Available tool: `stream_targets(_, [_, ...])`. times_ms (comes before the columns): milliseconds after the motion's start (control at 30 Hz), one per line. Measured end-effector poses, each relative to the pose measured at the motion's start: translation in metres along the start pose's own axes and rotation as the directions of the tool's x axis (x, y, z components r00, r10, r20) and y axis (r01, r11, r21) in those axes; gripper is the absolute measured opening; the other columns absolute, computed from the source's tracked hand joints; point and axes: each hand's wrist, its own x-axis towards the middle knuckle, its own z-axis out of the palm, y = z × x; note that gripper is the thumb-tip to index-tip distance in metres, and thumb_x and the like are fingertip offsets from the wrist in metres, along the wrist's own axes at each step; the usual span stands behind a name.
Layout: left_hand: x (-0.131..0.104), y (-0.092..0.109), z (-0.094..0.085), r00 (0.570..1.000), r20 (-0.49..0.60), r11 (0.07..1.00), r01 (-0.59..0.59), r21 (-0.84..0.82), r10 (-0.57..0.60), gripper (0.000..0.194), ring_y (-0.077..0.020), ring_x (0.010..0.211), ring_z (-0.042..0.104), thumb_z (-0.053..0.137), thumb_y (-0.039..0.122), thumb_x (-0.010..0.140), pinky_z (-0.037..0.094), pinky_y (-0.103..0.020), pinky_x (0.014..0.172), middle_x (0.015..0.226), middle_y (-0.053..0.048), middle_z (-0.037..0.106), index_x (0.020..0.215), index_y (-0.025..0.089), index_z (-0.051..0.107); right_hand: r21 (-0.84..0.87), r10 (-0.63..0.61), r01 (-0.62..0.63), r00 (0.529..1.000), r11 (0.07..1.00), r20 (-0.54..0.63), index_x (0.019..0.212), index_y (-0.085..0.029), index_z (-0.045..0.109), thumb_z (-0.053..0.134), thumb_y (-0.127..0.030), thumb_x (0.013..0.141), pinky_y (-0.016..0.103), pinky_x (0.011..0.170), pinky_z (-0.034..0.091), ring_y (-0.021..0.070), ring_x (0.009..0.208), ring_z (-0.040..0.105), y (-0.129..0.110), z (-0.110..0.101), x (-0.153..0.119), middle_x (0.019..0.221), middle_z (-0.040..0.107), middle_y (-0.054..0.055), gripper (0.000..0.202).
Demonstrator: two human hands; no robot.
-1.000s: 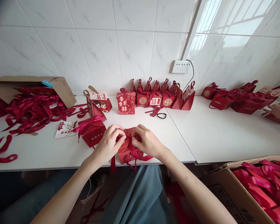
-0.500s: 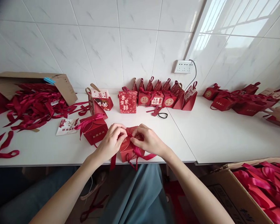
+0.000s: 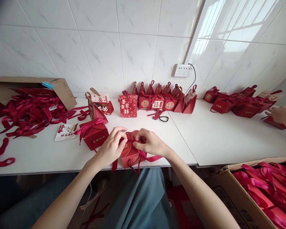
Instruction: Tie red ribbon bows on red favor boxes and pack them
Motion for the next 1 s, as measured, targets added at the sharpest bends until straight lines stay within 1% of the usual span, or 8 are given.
stream_targets(133, [0.001,-0.002,0.0,1.0,0.013,1.0,0.0,-0.009,0.0,0.009,-0.0233,0.11,0.057,0.04,0.016,0.092,0.05,-0.042,0.09,0.112,-0.012,0.053,0.085,0.02,0.045,0.068,0.083,-0.07,0.973,0.995,-0.214,0.066,-0.019,0.049,0.055,-0.031,0.082,0.029,0.062,0.043,0.0129,0.062,0.049,0.003,0.009,-0.003,0.072,0.051,0.0,0.021])
stream_targets(233, [0.002,-0.005,-0.001,1.0,-0.009,1.0,-0.003,0.005,0.003,0.009,-0.0237,0.11,0.056,0.041,0.015,0.091,0.049,-0.044,0.093,0.111,-0.012,0.053,0.085,0.02,0.046,0.028,0.045,-0.038,0.943,0.999,-0.331,0.068,-0.019,0.053,0.056,-0.034,0.084,0.029,0.063,0.043,0.0134,0.063,0.05,0.002,0.012,-0.007,0.073,0.053,0.001,0.022])
stream_targets(367, [0.002,-0.004,-0.003,0.998,-0.048,0.999,0.033,0.013,-0.032,0.008,-0.0234,0.11,0.056,0.042,0.016,0.091,0.048,-0.044,0.094,0.11,-0.01,0.054,0.086,0.02,0.047,0.327,0.126,-0.064,0.977,0.943,-0.172,0.068,-0.018,0.057,0.061,-0.044,0.081,0.027,0.061,0.041,0.013,0.063,0.049,-0.001,0.009,-0.011,0.067,0.054,0.0,0.03])
stream_targets(500, [0.002,0.004,-0.006,0.998,-0.048,0.999,0.047,-0.014,-0.048,0.007,-0.0226,0.11,0.056,0.045,0.019,0.09,0.048,-0.043,0.094,0.11,-0.009,0.055,0.087,0.02,0.051,0.504,0.206,-0.105,0.967,0.857,-0.15,0.068,-0.018,0.055,0.065,-0.05,0.075,0.027,0.063,0.039,0.0122,0.064,0.047,-0.002,0.007,-0.011,0.067,0.053,-0.002,0.035])
stream_targets(667, [0.005,0.011,-0.008,1.0,-0.024,0.999,0.012,0.037,-0.011,0.003,-0.0245,0.11,0.055,0.056,0.023,0.086,0.047,-0.045,0.094,0.112,-0.008,0.057,0.086,0.02,0.058,0.455,0.187,-0.14,0.981,0.879,-0.06,0.071,-0.019,0.047,0.063,-0.043,0.075,0.024,0.056,0.032,0.0102,0.059,0.038,-0.004,0.007,-0.012,0.066,0.044,-0.004,0.029])
stream_targets(833, [0.006,0.01,-0.006,0.998,-0.05,0.994,-0.03,0.105,0.035,0.008,-0.0235,0.103,0.057,0.054,0.019,0.088,0.047,-0.045,0.091,0.105,-0.008,0.059,0.082,0.019,0.059,0.151,-0.001,0.001,1.0,0.989,-0.002,0.068,-0.021,0.039,0.058,-0.025,0.077,0.027,0.066,0.037,0.0126,0.07,0.042,-0.007,0.001,-0.013,0.077,0.047,-0.001,0.021])
stream_targets(900, [0.005,0.01,-0.005,0.997,-0.068,0.993,-0.028,0.117,0.036,0.009,-0.0227,0.1,0.057,0.053,0.02,0.089,0.048,-0.043,0.09,0.103,-0.007,0.059,0.082,0.019,0.059,0.056,-0.021,0.021,1.0,0.998,-0.004,0.065,-0.021,0.037,0.056,-0.024,0.08,0.027,0.066,0.037,0.0124,0.068,0.042,-0.007,-0.001,-0.012,0.076,0.047,-0.001,0.024])
stream_targets(1000, [0.003,0.008,-0.002,0.993,-0.112,0.994,-0.01,0.107,0.022,0.01,-0.0204,0.096,0.058,0.051,0.021,0.09,0.048,-0.041,0.089,0.1,-0.006,0.059,0.084,0.02,0.059,0.157,0.038,-0.034,0.999,0.987,-0.02,0.063,-0.02,0.04,0.056,-0.032,0.084,0.026,0.062,0.035,0.0114,0.063,0.041,-0.003,-0.001,-0.011,0.071,0.047,-0.002,0.029])
